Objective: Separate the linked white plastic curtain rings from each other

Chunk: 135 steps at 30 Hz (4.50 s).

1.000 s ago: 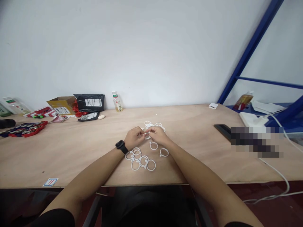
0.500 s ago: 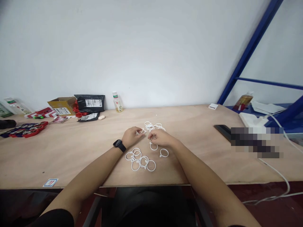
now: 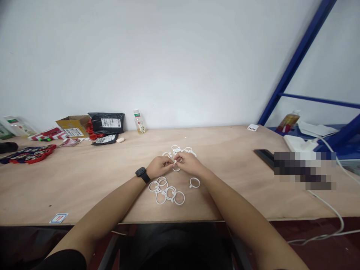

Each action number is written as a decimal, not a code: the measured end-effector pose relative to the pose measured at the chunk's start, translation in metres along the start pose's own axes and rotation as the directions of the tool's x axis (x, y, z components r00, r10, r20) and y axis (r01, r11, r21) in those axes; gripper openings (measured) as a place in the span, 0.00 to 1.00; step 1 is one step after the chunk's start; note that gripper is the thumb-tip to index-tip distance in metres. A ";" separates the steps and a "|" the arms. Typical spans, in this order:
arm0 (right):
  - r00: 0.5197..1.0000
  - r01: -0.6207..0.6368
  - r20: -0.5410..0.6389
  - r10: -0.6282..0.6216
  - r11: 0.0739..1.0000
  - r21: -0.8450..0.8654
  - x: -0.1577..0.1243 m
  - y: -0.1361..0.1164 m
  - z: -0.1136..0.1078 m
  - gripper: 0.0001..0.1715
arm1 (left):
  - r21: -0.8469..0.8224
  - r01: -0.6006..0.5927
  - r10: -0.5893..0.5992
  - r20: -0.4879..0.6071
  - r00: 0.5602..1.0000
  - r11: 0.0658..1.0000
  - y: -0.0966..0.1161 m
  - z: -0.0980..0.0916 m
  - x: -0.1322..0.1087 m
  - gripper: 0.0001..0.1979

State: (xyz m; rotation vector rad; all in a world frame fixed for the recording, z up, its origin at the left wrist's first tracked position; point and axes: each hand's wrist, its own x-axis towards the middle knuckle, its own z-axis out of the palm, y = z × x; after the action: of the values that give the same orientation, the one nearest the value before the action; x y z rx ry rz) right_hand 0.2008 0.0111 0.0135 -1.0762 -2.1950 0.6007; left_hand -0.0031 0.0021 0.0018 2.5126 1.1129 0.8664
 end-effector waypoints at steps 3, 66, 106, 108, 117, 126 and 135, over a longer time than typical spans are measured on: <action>1.000 -0.028 -0.003 0.029 0.987 0.158 0.002 0.001 0.004 0.10 | 0.022 -0.036 0.036 -0.003 0.999 0.999 -0.001 0.003 0.000 0.13; 0.993 -0.025 0.116 0.020 0.999 0.039 -0.001 0.000 -0.030 0.19 | 0.130 -0.021 0.030 -0.066 0.997 0.991 -0.011 0.000 0.002 0.12; 0.985 0.118 -0.120 -0.121 0.993 -0.028 -0.006 -0.020 0.022 0.08 | -0.308 0.234 -0.335 -0.331 0.882 0.922 -0.017 0.002 0.004 0.11; 0.979 0.204 0.022 -0.203 0.979 -0.029 -0.009 -0.028 0.026 0.08 | -0.265 0.239 -0.324 -0.351 0.879 0.934 -0.019 0.002 0.004 0.11; 0.910 0.302 0.309 -0.278 0.953 -0.031 -0.009 -0.032 0.038 0.14 | -0.064 0.260 -0.268 -0.245 0.932 0.963 -0.024 0.006 0.003 0.21; 0.952 0.194 0.261 -0.160 0.975 -0.110 -0.007 -0.021 0.031 0.09 | -0.092 0.203 -0.221 -0.280 0.934 0.975 -0.021 0.005 0.003 0.13; 0.988 -0.117 -0.100 0.116 0.993 -0.001 -0.002 -0.013 0.018 0.06 | -0.198 0.006 -0.060 -0.267 0.962 0.980 -0.009 -0.002 0.000 0.13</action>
State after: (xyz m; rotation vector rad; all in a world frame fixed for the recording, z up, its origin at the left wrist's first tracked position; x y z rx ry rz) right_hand 0.1823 0.0001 0.0087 -1.2187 -2.0606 0.5773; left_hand -0.0093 0.0080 -0.0009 2.2564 1.0833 1.2757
